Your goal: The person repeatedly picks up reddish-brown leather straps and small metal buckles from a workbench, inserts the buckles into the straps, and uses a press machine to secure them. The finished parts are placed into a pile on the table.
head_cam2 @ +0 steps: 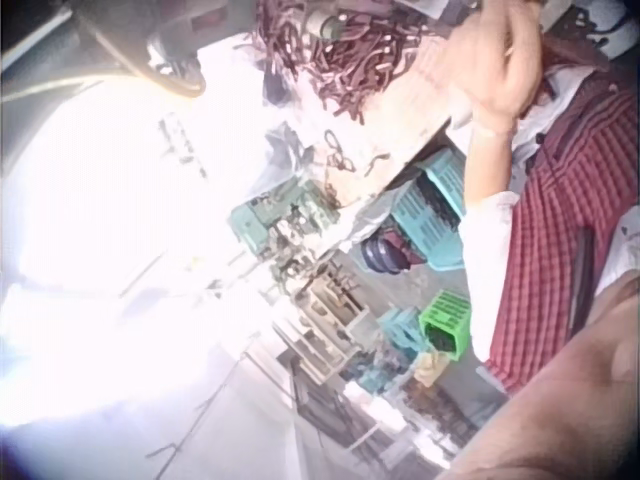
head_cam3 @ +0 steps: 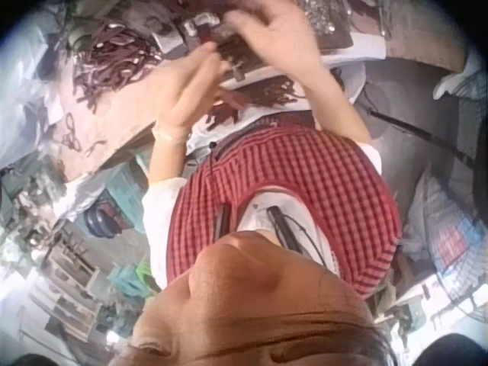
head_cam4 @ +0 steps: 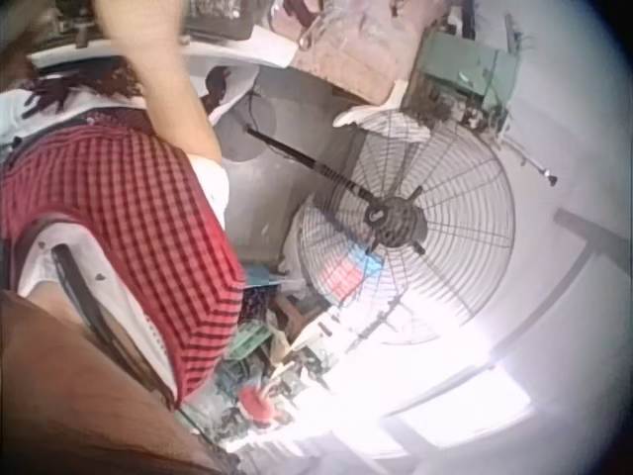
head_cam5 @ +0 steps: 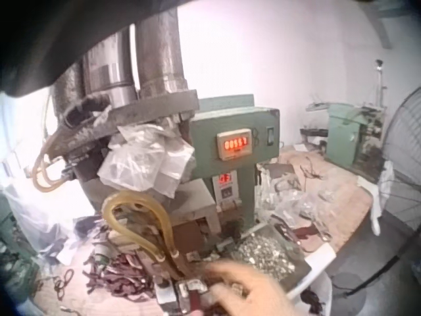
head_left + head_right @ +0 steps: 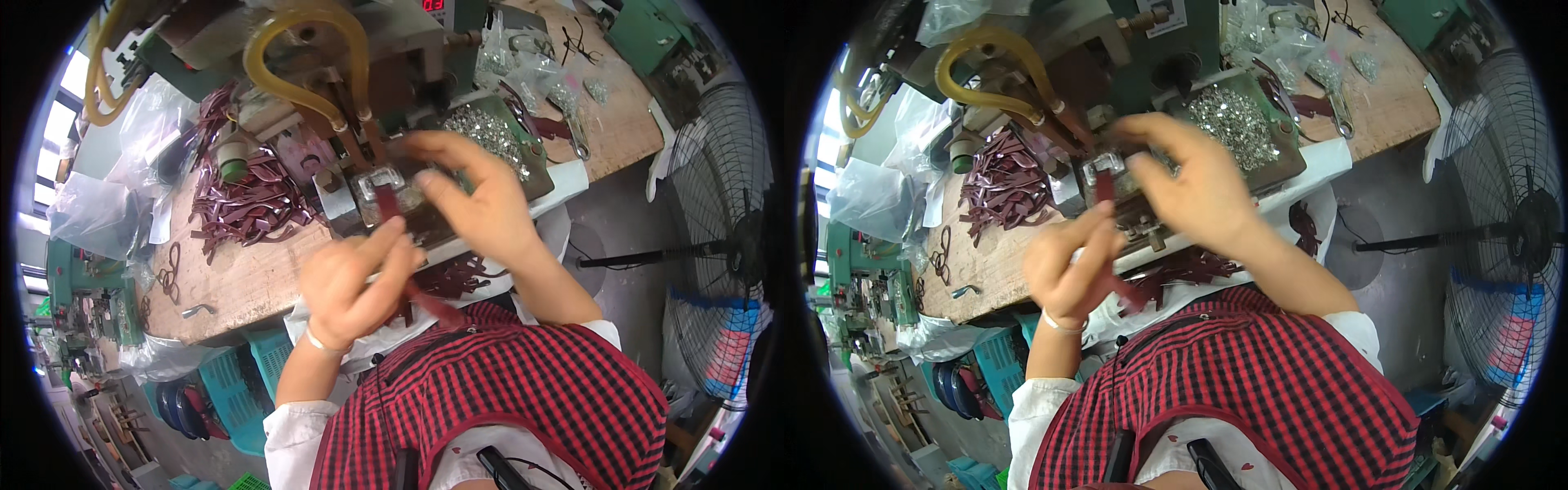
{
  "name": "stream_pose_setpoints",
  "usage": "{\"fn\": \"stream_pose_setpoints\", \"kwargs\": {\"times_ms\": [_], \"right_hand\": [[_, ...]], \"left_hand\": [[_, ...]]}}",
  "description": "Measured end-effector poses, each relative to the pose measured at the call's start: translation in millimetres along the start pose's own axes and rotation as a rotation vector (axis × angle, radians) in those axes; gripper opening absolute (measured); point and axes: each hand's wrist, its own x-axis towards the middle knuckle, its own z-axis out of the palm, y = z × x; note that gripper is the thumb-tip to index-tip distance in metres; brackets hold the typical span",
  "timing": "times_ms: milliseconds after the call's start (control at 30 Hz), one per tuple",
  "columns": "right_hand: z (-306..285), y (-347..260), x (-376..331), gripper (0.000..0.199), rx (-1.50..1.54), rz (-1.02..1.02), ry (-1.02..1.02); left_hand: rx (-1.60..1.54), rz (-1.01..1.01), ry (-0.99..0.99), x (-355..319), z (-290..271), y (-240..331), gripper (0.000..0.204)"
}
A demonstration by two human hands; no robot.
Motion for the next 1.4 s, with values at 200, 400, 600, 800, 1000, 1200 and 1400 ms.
{"fn": "stream_pose_setpoints", "kwargs": {"times_ms": [200,400,600,800,1000,1200,1400], "right_hand": [[-69,125,-8,0.023,-0.993,-0.116,0.367],[-67,125,-10,0.015,-0.908,-0.116,0.399],[-63,121,-13,0.016,-0.681,-0.058,0.447],[-76,119,-25,0.021,0.12,0.177,0.698],[-28,121,15,0.016,0.016,0.092,0.571],[-48,110,0,0.017,-0.102,0.099,0.581],[-52,107,-23,0.013,-0.531,0.007,0.633]], "left_hand": [[0.058,0.115,0.06,-10,27,-15,0.022],[0.002,0.013,0.093,-14,31,-8,0.029],[-0.126,-0.29,-0.032,-13,-4,20,0.024],[0.406,-0.559,-0.259,-76,-40,-55,0.015],[0.477,-0.762,-0.371,-165,-13,-109,0.011],[0.212,-0.943,0.021,-88,-60,-94,0.015],[0.109,-1.005,-0.023,-176,-19,-123,0.021]]}}
